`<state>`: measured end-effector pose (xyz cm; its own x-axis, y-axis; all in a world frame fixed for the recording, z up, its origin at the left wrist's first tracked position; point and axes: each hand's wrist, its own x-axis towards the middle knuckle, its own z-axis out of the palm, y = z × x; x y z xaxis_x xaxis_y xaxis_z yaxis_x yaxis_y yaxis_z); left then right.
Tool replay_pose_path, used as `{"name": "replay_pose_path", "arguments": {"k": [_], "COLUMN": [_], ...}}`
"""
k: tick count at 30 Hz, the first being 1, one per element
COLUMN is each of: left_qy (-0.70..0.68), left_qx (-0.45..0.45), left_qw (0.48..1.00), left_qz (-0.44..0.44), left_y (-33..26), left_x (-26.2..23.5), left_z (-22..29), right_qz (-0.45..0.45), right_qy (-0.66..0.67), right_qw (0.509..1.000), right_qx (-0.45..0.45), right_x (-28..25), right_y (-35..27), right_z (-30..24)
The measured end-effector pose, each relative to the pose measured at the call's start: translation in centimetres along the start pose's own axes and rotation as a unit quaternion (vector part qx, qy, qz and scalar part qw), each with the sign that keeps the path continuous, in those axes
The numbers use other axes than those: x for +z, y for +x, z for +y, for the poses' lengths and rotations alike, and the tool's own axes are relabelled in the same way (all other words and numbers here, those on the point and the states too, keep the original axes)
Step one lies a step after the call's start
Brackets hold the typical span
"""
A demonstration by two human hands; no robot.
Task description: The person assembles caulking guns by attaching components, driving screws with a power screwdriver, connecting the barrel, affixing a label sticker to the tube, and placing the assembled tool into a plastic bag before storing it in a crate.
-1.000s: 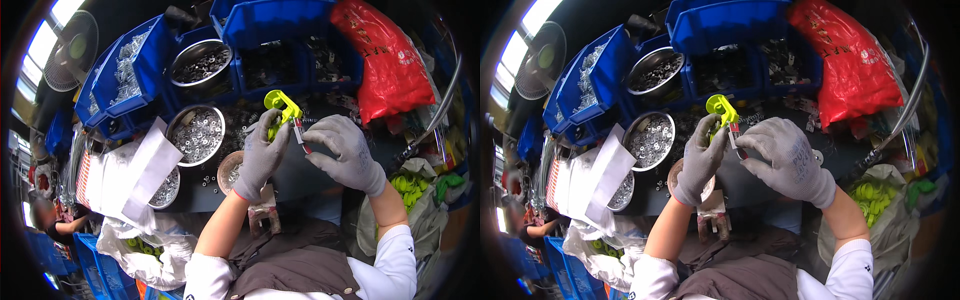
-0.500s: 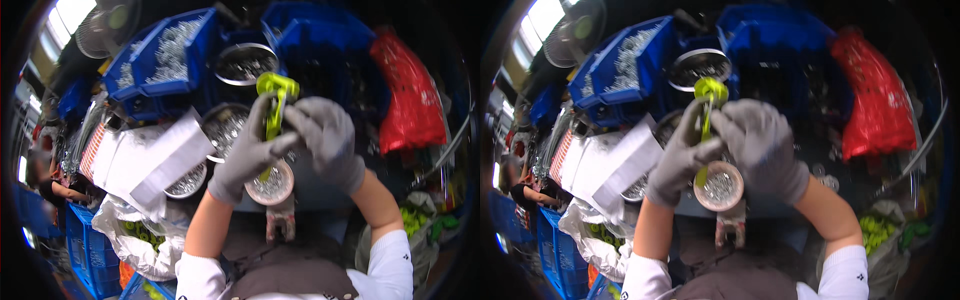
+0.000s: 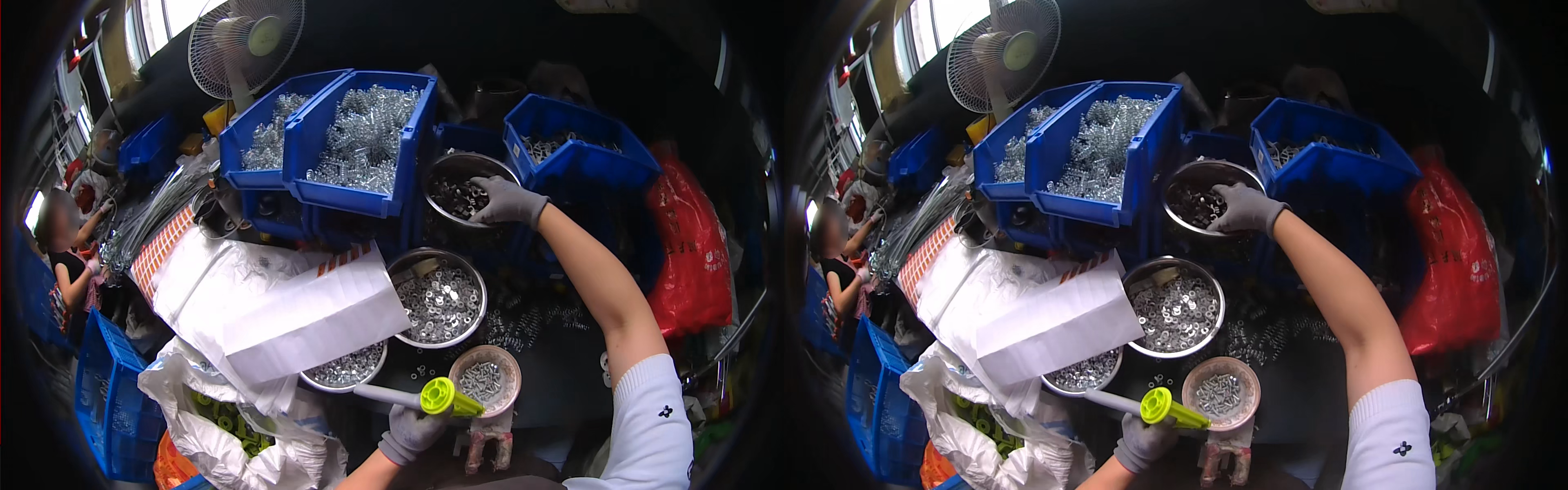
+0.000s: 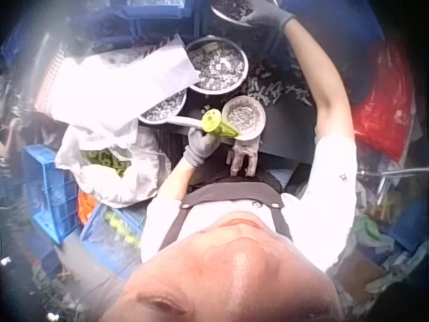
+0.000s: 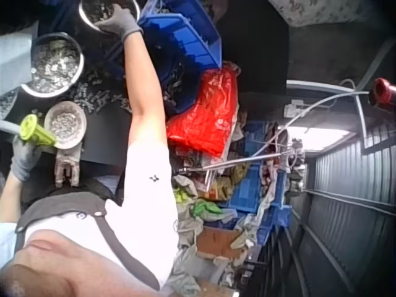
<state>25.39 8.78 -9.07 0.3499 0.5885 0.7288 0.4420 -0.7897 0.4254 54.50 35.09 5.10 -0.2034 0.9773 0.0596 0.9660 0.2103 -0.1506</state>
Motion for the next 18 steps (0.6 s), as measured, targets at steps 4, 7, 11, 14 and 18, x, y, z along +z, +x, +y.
{"name": "replay_pose_path", "arguments": {"k": [4, 7, 11, 14, 18], "left_qy": [0.000, 0.003, -0.012, -0.032, -0.033], "left_qx": [-0.004, 0.000, 0.036, 0.023, 0.011], "left_qw": [1.000, 1.000, 0.999, 0.999, 0.999], "left_qz": [-0.004, -0.018, 0.009, 0.004, 0.014], "left_y": [-0.5, -0.2, 0.4, 0.1, 0.1], "left_x": [0.6, 0.6, 1.0, 1.1, 1.4], "left_z": [-0.9, -1.0, -1.3, -1.2, -1.1], "right_qz": [-0.096, -0.078, -0.044, -0.074, -0.082], "right_qy": [-0.053, -0.075, -0.087, -0.110, -0.089], "right_qw": [0.994, 0.993, 0.992, 0.987, 0.989], "right_qx": [0.027, 0.046, 0.076, 0.092, 0.082], "right_x": [1.3, 1.8, 0.9, 1.7, 1.6], "right_y": [2.7, 3.1, 3.3, 4.3, 3.3], "right_z": [-1.6, -2.8, -3.8, -2.8, -2.4]}}
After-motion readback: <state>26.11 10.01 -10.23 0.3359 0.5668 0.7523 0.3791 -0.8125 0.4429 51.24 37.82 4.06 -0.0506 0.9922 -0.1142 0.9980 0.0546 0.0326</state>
